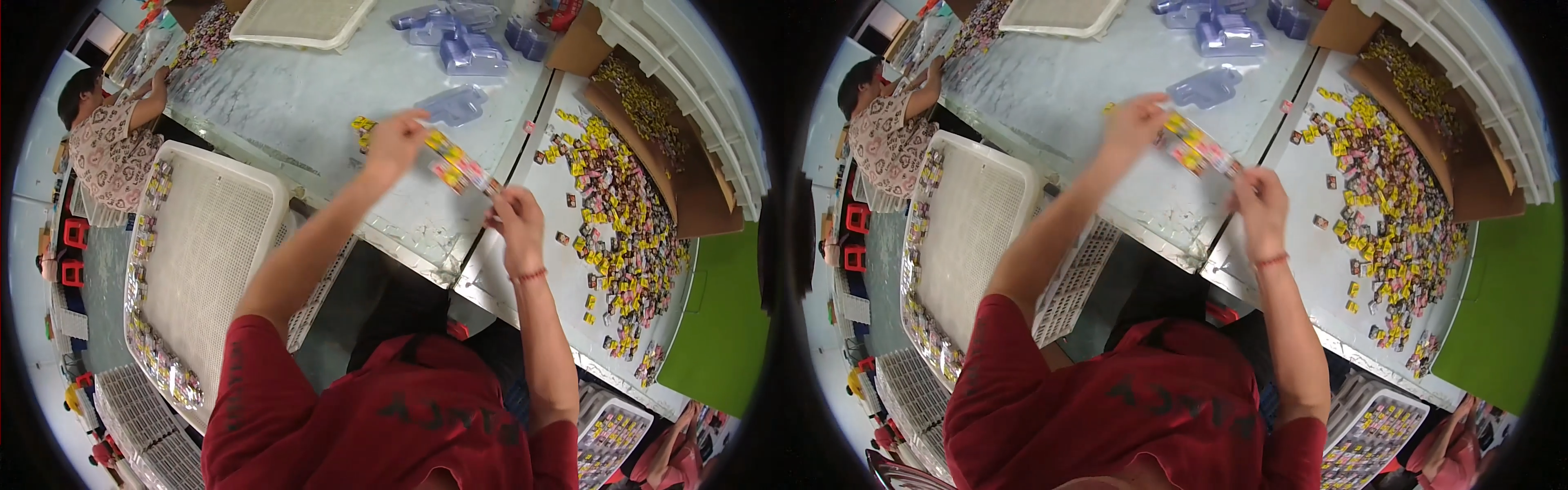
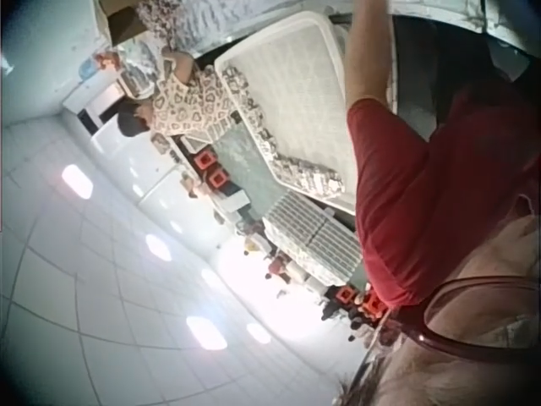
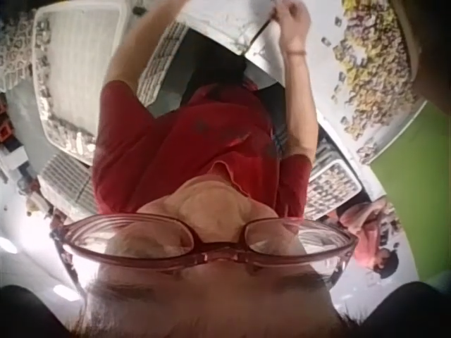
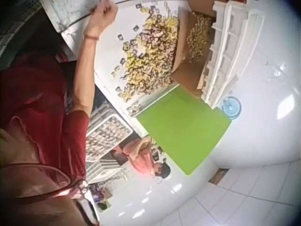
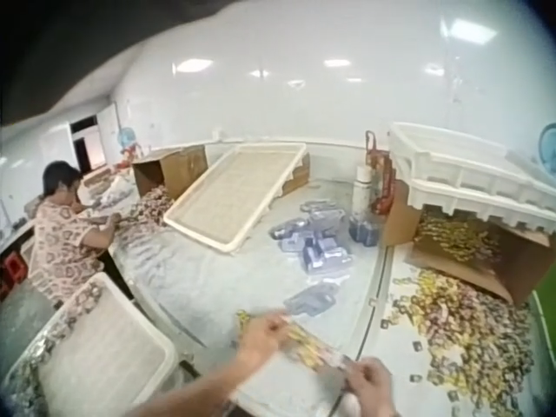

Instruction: The person is arranging small colorful square blocks into rows and organized patterns on a white table.

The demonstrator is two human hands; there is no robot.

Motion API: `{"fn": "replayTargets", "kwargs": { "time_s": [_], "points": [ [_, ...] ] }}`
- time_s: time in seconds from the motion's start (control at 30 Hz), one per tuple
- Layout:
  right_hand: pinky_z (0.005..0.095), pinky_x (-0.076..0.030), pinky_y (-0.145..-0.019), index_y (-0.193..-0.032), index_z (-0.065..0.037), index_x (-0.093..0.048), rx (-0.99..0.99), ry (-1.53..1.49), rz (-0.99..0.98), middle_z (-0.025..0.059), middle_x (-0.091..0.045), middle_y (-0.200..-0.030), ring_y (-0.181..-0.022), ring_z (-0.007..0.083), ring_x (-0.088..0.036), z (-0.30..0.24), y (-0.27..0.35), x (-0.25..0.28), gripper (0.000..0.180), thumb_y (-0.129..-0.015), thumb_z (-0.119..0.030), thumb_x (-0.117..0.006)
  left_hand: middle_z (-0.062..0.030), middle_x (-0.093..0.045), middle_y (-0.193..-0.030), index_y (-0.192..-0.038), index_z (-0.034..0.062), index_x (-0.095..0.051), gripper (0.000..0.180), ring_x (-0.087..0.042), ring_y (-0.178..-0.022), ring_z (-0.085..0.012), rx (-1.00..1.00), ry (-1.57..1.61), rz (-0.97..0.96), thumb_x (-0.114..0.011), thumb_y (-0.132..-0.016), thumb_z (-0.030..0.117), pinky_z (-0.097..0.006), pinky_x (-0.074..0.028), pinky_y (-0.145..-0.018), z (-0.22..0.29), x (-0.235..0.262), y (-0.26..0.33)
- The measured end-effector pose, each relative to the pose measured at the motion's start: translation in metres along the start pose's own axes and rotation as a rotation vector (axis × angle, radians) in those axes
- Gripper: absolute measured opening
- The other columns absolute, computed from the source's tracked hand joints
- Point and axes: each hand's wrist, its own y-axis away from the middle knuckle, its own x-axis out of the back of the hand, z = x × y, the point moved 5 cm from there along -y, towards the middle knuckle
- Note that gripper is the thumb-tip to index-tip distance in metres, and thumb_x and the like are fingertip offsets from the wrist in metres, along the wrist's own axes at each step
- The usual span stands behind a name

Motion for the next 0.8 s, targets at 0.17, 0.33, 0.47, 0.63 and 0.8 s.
{"fn": "replayTargets", "kwargs": {
  "time_s": [0.17,0.33,0.47,0.63,0.8],
  "points": [
    [0.0289,-0.051,-0.054,-0.103,-0.002,-0.051,-0.053,-0.008,-0.067,0.0053,-0.057,-0.083,-0.066,0.0140,-0.059,0.004,-0.060,-0.094,0.020,-0.086,-0.006,-0.062,-0.0080,-0.070,-0.079,-0.104,0.0044,-0.068,0.027,-0.063,-0.070,-0.0149,0.116,-0.206,0.095,-0.066,-0.080,0.017,-0.029,-0.050,-0.066,-0.028,0.084,-0.044],
    [0.0273,-0.048,-0.046,-0.105,0.001,-0.050,-0.082,0.224,-0.042,0.0080,-0.059,-0.082,-0.062,0.0143,-0.060,0.028,-0.080,-0.118,0.025,-0.084,-0.006,-0.062,-0.0108,-0.070,-0.081,-0.102,0.0054,-0.069,0.028,-0.066,-0.074,-0.0214,0.144,-0.444,0.128,-0.068,-0.078,0.020,-0.031,-0.051,-0.069,-0.073,0.096,-0.048],
    [0.0261,-0.046,-0.046,-0.111,0.001,-0.048,-0.095,0.342,-0.042,0.0084,-0.060,-0.083,-0.062,0.0131,-0.059,0.039,-0.083,-0.113,0.034,-0.084,-0.010,-0.065,-0.0136,-0.070,-0.083,-0.100,0.0058,-0.069,0.027,-0.067,-0.078,-0.0258,0.193,-0.337,0.096,-0.068,-0.078,0.022,-0.034,-0.051,-0.073,-0.082,0.094,-0.047],
    [0.0256,-0.044,-0.047,-0.117,-0.001,-0.046,-0.027,0.363,0.004,0.0083,-0.060,-0.086,-0.063,0.0125,-0.059,0.038,-0.071,-0.100,0.046,-0.085,-0.023,-0.068,-0.0142,-0.068,-0.083,-0.097,0.0062,-0.069,0.022,-0.066,-0.073,-0.0266,0.046,-0.429,0.225,-0.067,-0.082,0.022,-0.036,-0.052,-0.069,-0.064,0.091,-0.048],
    [0.0254,-0.046,-0.052,-0.118,-0.001,-0.046,0.009,0.416,-0.018,0.0085,-0.060,-0.085,-0.063,0.0118,-0.059,0.031,-0.026,-0.057,0.039,-0.088,-0.020,-0.063,-0.0138,-0.063,-0.088,-0.089,0.0059,-0.067,0.014,-0.063,-0.083,-0.0280,-0.519,-0.497,0.094,-0.066,-0.081,0.016,-0.037,-0.050,-0.074,0.012,0.015,-0.042]
  ]
}}
